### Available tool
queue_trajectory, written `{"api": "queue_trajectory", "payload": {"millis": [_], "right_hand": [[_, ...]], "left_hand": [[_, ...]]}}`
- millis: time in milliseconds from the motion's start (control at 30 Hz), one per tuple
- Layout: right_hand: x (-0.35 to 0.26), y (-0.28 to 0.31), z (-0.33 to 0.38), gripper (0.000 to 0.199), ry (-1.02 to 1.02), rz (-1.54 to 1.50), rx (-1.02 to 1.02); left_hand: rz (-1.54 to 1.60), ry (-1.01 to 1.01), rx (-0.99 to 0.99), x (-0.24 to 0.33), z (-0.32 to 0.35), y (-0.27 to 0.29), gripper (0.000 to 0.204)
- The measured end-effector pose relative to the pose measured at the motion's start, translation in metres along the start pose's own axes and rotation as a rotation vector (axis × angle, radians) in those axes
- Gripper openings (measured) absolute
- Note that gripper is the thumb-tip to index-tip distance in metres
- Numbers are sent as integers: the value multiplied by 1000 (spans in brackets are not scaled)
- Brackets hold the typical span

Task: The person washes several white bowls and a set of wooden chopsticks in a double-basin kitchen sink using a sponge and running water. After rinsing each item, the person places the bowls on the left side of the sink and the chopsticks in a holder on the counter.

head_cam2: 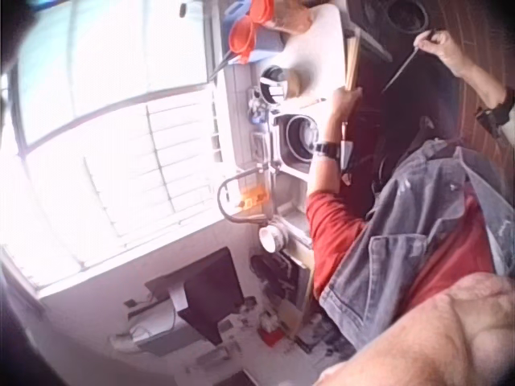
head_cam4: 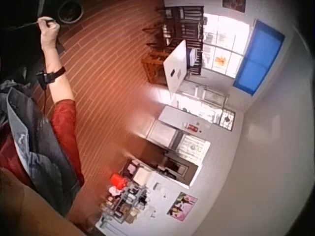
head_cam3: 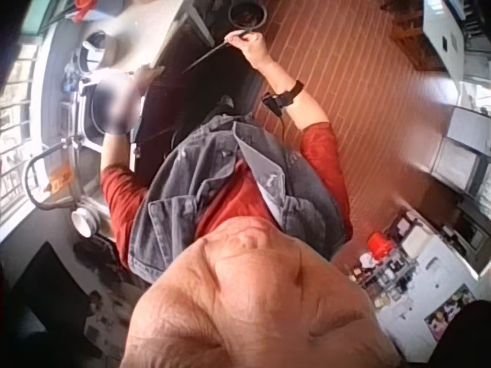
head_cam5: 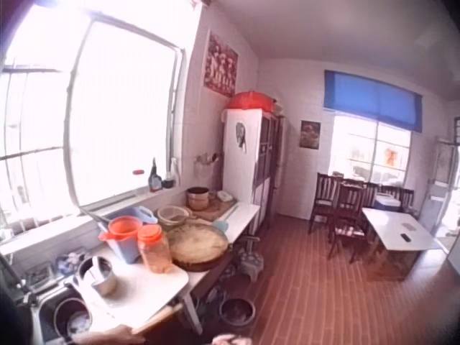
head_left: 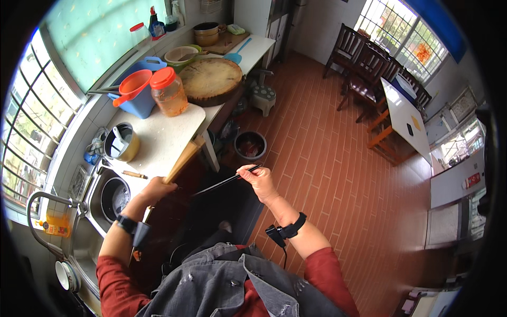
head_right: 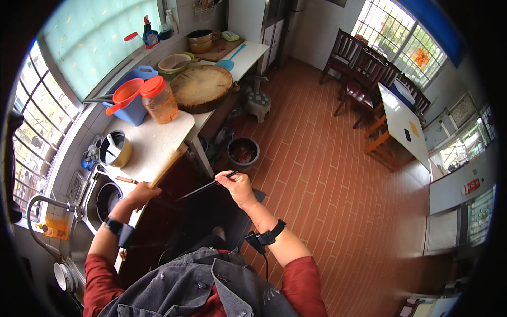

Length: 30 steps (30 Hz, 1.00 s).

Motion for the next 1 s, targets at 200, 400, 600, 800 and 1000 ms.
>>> {"api": "queue_trajectory", "payload": {"millis": [200,400,600,800,1000], "right_hand": [[-59,93,-122,15,125,-55,-22],[-149,226,-196,11,109,195,44],[-236,368,-299,11,258,277,159],[-283,441,-480,10,234,421,-9],[-327,436,-669,12,256,-98,-283]], "left_hand": [[361,-151,-185,156,-133,-47,36],[368,-400,-257,343,-254,-53,33],[296,-481,-167,479,-365,-26,36],[359,-447,-104,557,-446,-14,40],[1036,-578,-15,585,-462,115,33]]}}
Point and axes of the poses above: each hand's wrist, its own z-axis away from the middle knuckle, its own y-axis out of the back of the hand, x = y × z, the point moved 3 cm from there along -z, towards the middle knuckle, and after that the axes turned 4 degrees about -y, right-handed, at the moved point
